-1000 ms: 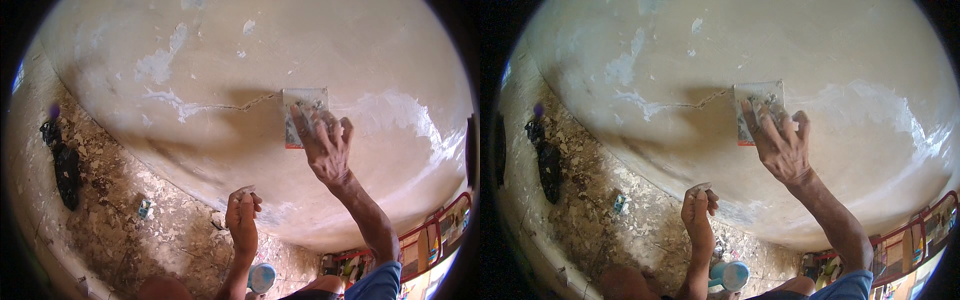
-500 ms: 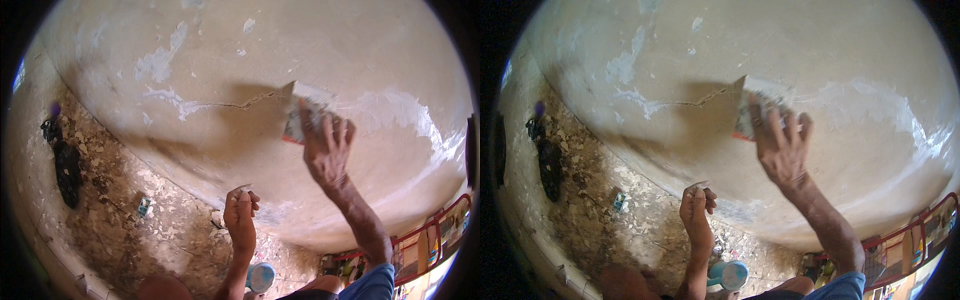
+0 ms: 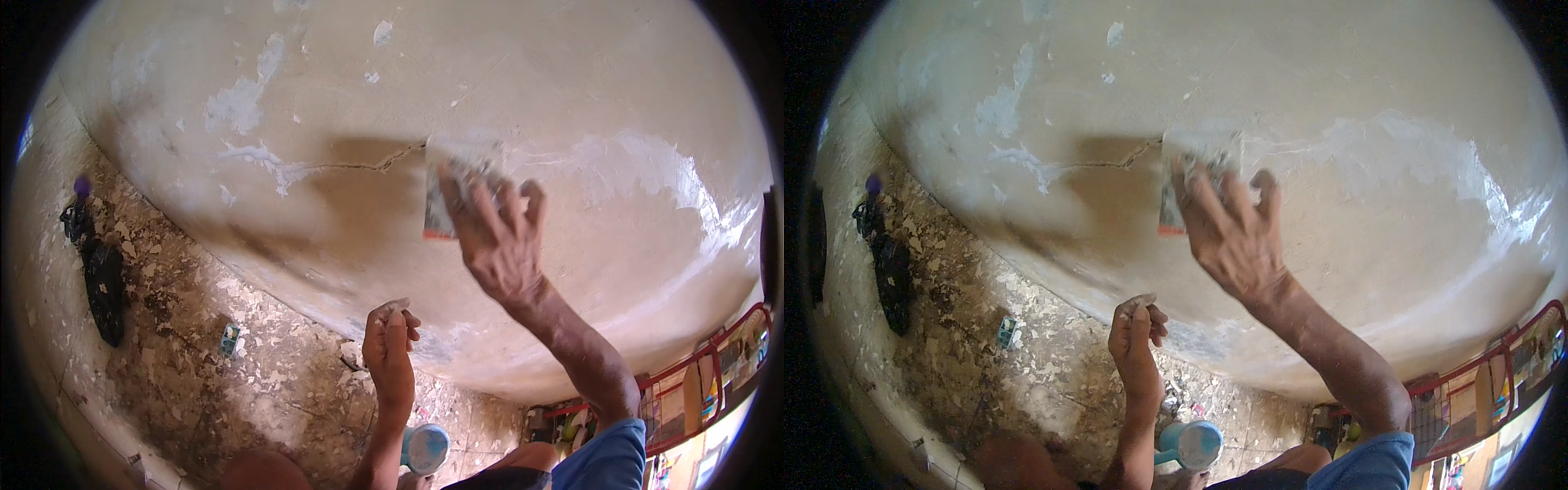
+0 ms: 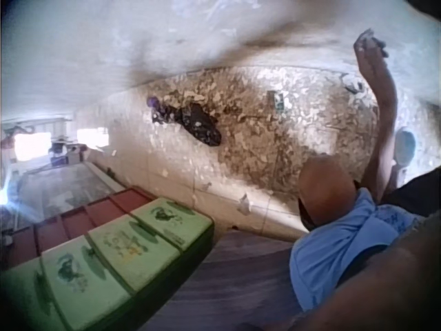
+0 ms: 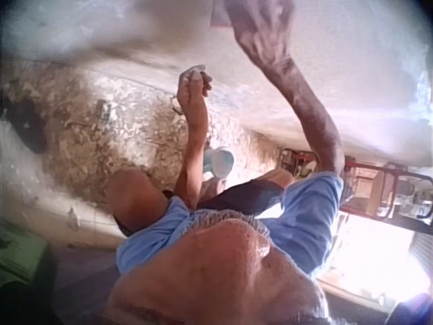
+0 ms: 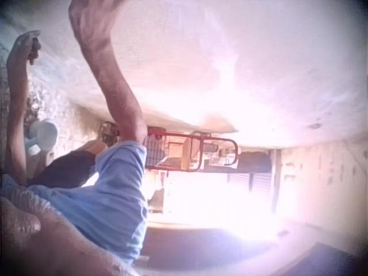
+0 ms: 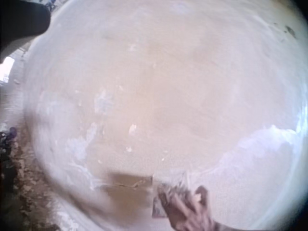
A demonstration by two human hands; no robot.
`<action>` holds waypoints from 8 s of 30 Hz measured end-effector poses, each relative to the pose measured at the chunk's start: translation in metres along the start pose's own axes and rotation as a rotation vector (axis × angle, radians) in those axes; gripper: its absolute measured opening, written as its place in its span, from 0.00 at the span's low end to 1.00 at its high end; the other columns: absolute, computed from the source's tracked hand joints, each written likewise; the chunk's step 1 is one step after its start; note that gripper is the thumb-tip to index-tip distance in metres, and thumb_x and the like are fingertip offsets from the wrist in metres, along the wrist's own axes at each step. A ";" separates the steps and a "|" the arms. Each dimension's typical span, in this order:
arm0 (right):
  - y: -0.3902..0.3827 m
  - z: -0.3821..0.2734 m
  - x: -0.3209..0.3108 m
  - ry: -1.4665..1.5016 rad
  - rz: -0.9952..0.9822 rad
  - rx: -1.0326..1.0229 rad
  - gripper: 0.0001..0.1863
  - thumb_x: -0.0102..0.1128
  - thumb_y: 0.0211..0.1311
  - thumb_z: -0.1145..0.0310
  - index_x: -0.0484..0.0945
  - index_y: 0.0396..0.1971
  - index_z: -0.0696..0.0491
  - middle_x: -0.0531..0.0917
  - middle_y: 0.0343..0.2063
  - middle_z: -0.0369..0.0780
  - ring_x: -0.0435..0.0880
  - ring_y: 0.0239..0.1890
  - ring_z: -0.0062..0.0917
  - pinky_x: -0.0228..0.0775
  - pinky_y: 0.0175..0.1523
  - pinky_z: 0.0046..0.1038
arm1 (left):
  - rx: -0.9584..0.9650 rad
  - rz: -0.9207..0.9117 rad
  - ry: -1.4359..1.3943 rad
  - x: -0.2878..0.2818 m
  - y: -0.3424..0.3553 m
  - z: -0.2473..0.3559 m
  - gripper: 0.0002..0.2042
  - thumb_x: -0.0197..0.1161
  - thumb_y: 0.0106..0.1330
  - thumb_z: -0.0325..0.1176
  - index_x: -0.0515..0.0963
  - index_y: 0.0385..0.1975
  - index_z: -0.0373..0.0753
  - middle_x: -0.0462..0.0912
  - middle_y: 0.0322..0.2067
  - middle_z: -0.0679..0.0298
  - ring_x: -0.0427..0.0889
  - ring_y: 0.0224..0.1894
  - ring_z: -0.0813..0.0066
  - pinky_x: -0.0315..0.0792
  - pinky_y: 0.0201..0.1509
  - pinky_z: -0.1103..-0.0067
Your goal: The person applies a white patching compound to a crack in an interior wall using a plastic spreader, working from both a standing and a seated position on the floor, and uses their fingers to smooth the material over the damaged area.
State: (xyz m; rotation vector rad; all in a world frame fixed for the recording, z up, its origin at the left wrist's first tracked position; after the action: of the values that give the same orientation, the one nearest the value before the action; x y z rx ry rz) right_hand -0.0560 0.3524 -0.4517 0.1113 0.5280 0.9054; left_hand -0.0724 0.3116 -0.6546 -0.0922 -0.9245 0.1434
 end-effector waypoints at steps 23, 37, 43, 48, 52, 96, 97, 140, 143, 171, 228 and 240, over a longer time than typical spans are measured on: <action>-0.034 0.061 -0.006 -0.095 0.123 0.399 0.35 0.59 0.54 0.69 0.64 0.66 0.52 0.70 0.46 0.46 0.68 0.46 0.37 0.57 0.50 0.45 | 0.048 0.037 -0.037 -0.013 0.004 0.010 0.11 0.51 0.69 0.35 0.76 0.42 0.35 0.76 0.26 0.68 0.68 0.26 0.84 0.62 0.29 0.84; -0.026 0.070 -0.030 -0.069 0.069 0.442 0.35 0.61 0.49 0.72 0.69 0.63 0.49 0.72 0.45 0.46 0.70 0.47 0.37 0.57 0.52 0.46 | 0.114 0.038 -0.061 -0.016 0.005 0.020 0.11 0.51 0.70 0.34 0.76 0.42 0.35 0.75 0.26 0.68 0.68 0.26 0.83 0.61 0.29 0.83; -0.079 -0.013 0.016 0.100 -0.081 0.117 0.32 0.56 0.49 0.77 0.73 0.60 0.46 0.73 0.46 0.46 0.70 0.48 0.37 0.57 0.55 0.50 | 0.069 0.069 -0.069 -0.013 0.002 0.012 0.10 0.51 0.70 0.34 0.76 0.41 0.35 0.74 0.27 0.69 0.66 0.27 0.83 0.61 0.31 0.82; -0.082 0.072 -0.046 0.005 0.129 0.318 0.30 0.60 0.51 0.72 0.72 0.59 0.47 0.73 0.47 0.43 0.71 0.50 0.37 0.57 0.53 0.46 | 0.068 0.086 -0.045 -0.017 0.000 0.019 0.10 0.51 0.70 0.35 0.75 0.41 0.36 0.73 0.26 0.69 0.66 0.27 0.82 0.60 0.31 0.83; -0.048 0.145 -0.078 -0.205 0.263 0.504 0.30 0.59 0.53 0.78 0.73 0.60 0.47 0.76 0.48 0.42 0.72 0.50 0.34 0.62 0.51 0.37 | 0.070 0.043 -0.025 -0.013 -0.001 0.015 0.11 0.50 0.70 0.35 0.75 0.41 0.36 0.73 0.26 0.69 0.67 0.27 0.82 0.60 0.31 0.82; -0.481 -0.294 0.040 1.261 -0.931 0.510 0.08 0.60 0.50 0.73 0.83 0.32 0.51 0.83 0.23 0.44 0.85 0.27 0.38 0.77 0.31 0.39 | -0.664 -1.257 1.739 -0.141 -0.194 -0.242 0.17 0.67 0.55 0.43 0.80 0.32 0.32 0.82 0.27 0.50 0.82 0.31 0.56 0.72 0.37 0.65; -0.479 -0.292 0.038 1.277 -0.934 0.484 0.09 0.60 0.50 0.73 0.84 0.32 0.50 0.83 0.24 0.44 0.85 0.27 0.38 0.77 0.31 0.39 | -0.649 -1.255 1.757 -0.142 -0.193 -0.242 0.17 0.67 0.55 0.43 0.81 0.32 0.32 0.82 0.28 0.50 0.82 0.31 0.55 0.72 0.37 0.64; -0.033 -0.028 -0.033 0.150 0.115 -0.254 0.28 0.59 0.55 0.58 0.75 0.58 0.47 0.72 0.56 0.40 0.73 0.54 0.32 0.67 0.52 0.39 | -0.034 -1.282 0.694 0.089 -0.189 -0.177 0.14 0.60 0.66 0.42 0.73 0.39 0.36 0.80 0.26 0.50 0.80 0.30 0.48 0.72 0.33 0.63; -0.013 -0.037 -0.006 0.138 0.091 -0.324 0.26 0.61 0.53 0.62 0.77 0.55 0.49 0.70 0.58 0.42 0.71 0.57 0.33 0.67 0.51 0.40 | -0.031 -1.200 0.684 0.083 -0.169 -0.166 0.14 0.60 0.66 0.42 0.74 0.40 0.36 0.81 0.29 0.50 0.81 0.33 0.50 0.72 0.35 0.63; 0.024 -0.048 0.015 -0.023 -0.082 -0.307 0.30 0.63 0.53 0.62 0.72 0.58 0.54 0.72 0.53 0.40 0.70 0.54 0.31 0.65 0.54 0.41 | -0.076 -1.072 0.712 0.053 -0.128 -0.156 0.16 0.59 0.67 0.44 0.72 0.38 0.35 0.81 0.31 0.51 0.82 0.36 0.51 0.73 0.38 0.64; -0.001 -0.032 0.009 0.022 -0.025 0.077 0.37 0.55 0.50 0.79 0.65 0.65 0.52 0.71 0.43 0.47 0.70 0.44 0.37 0.58 0.52 0.44 | -0.047 -1.000 0.768 0.030 -0.113 -0.169 0.15 0.59 0.68 0.42 0.71 0.40 0.35 0.81 0.33 0.50 0.83 0.36 0.53 0.75 0.38 0.65; 0.019 -0.082 0.042 -0.007 -0.056 -0.146 0.30 0.59 0.55 0.64 0.71 0.59 0.58 0.69 0.54 0.44 0.69 0.54 0.33 0.61 0.52 0.46 | -0.007 -0.964 0.749 0.027 -0.113 -0.176 0.15 0.59 0.67 0.42 0.71 0.40 0.35 0.81 0.32 0.50 0.83 0.36 0.53 0.75 0.38 0.65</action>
State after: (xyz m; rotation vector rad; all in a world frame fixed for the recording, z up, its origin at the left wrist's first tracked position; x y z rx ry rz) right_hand -0.0881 0.3865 -0.5330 -0.0324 0.4550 0.8855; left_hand 0.0944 0.2015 -0.7228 0.2836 -0.1476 -0.7482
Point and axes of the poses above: each hand's wrist, its own y-axis towards the middle knuckle, its own x-axis out of the palm, z = x × y, the point moved 10 cm from there along y, towards the middle knuckle
